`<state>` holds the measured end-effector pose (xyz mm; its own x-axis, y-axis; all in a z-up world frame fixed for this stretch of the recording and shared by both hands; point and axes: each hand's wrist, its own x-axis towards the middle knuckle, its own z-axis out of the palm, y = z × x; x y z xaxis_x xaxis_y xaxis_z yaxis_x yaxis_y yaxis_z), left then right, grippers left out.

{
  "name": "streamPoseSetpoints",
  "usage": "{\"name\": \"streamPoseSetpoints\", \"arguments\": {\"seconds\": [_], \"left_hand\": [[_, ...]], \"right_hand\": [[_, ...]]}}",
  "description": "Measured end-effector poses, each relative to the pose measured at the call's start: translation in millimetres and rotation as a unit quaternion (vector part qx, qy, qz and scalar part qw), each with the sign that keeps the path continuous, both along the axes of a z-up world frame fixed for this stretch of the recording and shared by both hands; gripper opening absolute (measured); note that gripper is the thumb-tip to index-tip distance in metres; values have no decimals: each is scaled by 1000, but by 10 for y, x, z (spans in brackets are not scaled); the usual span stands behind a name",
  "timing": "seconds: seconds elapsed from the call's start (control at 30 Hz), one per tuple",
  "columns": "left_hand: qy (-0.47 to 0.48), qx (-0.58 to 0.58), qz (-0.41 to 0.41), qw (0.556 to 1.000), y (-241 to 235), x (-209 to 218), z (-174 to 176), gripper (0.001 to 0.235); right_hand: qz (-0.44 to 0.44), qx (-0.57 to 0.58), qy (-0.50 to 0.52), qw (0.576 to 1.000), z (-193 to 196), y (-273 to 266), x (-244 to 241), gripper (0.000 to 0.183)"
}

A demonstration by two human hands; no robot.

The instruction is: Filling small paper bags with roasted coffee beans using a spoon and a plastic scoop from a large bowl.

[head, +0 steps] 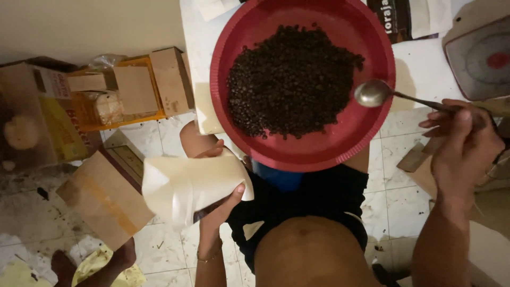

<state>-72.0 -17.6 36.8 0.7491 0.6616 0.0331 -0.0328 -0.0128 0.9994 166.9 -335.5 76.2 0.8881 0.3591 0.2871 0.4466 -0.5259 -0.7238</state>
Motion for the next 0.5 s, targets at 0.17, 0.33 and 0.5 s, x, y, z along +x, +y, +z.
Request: {"name": "streamPoseSetpoints", "arguments": {"seconds": [0.17,0.33,0.5], "left_hand": [[264,-143,15,954,-187,-278,-375,49],[272,-279,64,919,-286,-370,-556,56],[150,-183,17,971,-430,-405,-520,51]], "right_hand": [[-70,-72,56,993,67,28,52,25],[-45,-259,65,963,135,371,27,21],[-23,-201,180,963,-9,685,59,22]]}}
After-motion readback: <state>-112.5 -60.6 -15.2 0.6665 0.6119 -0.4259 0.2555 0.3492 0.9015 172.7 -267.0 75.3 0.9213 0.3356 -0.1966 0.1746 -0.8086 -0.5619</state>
